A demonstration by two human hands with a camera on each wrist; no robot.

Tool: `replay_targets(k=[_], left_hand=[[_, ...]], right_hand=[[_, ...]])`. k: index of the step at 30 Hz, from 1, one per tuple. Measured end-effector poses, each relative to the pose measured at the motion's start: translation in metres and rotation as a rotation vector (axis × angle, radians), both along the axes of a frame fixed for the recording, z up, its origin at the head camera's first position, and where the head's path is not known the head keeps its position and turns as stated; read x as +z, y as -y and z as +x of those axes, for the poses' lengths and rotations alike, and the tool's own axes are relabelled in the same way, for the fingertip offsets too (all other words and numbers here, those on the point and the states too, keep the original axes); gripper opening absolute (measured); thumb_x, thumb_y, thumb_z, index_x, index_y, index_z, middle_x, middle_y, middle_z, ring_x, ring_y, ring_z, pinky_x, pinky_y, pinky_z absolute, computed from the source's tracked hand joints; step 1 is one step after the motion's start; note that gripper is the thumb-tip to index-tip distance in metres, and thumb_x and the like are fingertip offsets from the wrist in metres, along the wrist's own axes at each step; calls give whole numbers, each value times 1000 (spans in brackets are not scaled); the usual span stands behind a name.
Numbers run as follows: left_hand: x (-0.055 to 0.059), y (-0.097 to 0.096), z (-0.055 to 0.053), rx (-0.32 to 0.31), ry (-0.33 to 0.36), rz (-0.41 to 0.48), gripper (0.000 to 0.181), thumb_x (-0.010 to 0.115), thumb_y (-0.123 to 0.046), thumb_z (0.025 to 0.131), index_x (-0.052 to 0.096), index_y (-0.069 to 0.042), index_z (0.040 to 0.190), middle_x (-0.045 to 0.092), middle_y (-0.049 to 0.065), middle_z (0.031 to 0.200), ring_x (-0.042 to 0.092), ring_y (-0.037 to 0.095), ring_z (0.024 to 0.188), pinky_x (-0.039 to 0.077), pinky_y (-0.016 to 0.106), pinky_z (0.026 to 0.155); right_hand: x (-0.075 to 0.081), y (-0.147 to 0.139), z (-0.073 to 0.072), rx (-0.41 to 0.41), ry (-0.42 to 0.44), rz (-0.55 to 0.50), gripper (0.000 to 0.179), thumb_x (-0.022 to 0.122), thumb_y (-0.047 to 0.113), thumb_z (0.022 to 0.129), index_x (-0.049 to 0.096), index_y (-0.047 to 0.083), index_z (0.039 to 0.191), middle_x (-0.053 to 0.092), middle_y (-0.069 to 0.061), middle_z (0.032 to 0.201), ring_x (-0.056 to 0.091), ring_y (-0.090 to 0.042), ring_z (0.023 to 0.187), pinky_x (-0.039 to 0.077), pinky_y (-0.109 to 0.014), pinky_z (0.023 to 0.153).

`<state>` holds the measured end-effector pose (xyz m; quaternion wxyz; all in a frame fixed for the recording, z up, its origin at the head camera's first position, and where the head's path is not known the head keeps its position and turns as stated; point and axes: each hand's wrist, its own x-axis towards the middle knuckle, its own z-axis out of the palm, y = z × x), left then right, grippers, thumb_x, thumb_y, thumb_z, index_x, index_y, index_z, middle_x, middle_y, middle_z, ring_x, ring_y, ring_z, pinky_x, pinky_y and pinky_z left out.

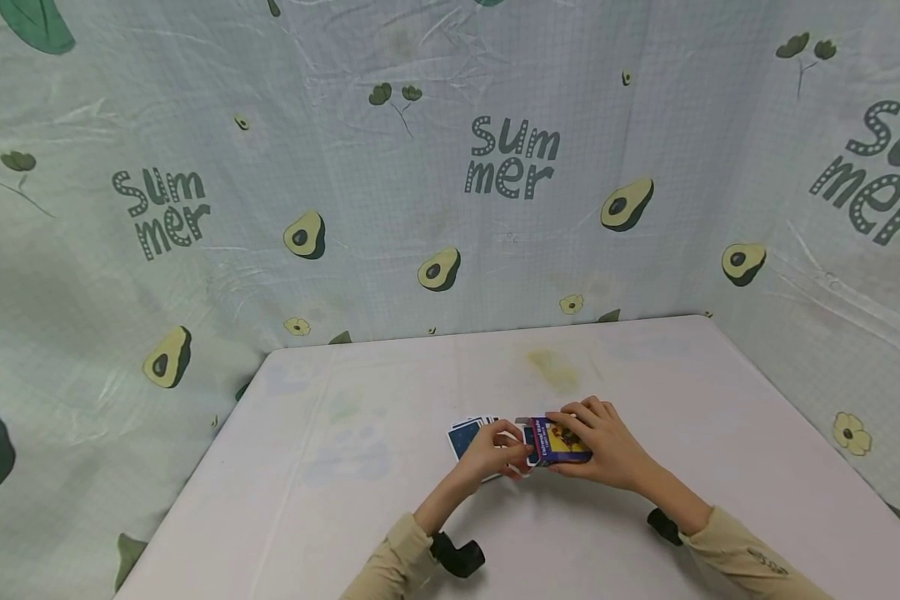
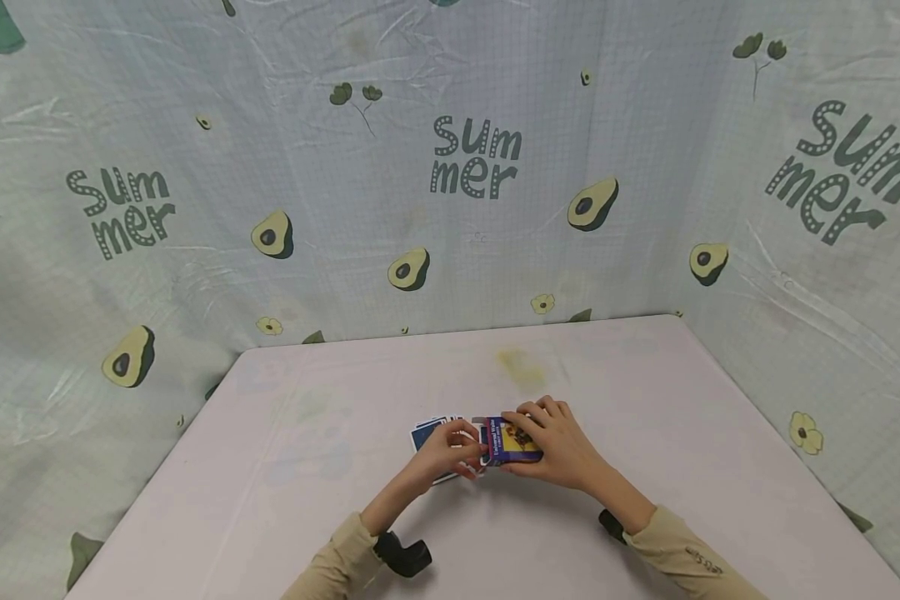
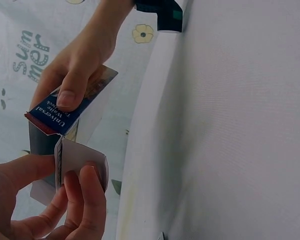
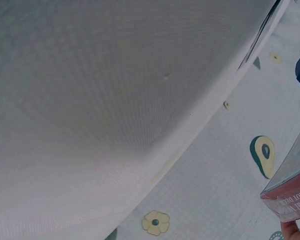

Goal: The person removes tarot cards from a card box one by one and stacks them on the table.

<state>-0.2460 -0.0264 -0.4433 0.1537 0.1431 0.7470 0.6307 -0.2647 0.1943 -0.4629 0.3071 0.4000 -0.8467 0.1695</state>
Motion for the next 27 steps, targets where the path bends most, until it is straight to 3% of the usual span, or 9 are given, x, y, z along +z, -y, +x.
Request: replay_targets(k=[5, 15, 27], left_hand=[[-5, 1, -2, 10, 8, 6, 25, 60, -12, 83, 51, 6, 98, 64, 24, 85, 66, 25, 66, 56, 36, 59], [-1, 4, 0, 25, 3, 15, 25, 59, -11, 83, 51, 6, 99, 65, 27, 88, 67, 24, 67, 56, 37, 60], [4, 8, 3, 38, 11, 37, 25, 56, -7, 84, 49, 10, 101, 59, 36, 93, 60, 10, 62, 55, 41, 65]], right_hand=[[-1, 0, 1, -3, 2, -3, 67, 62, 63, 68, 56, 17, 117, 53, 5, 103, 37, -10, 89, 31, -34, 77], [0, -1, 3, -11, 6, -8, 68, 63, 62, 67, 57, 16, 116, 53, 5, 103, 37, -10, 90, 31, -35, 78], [3, -3, 3, -26, 14, 3, 69, 65, 61, 66, 56, 17, 118, 53, 4, 104, 37, -11, 91, 32, -35, 78]])
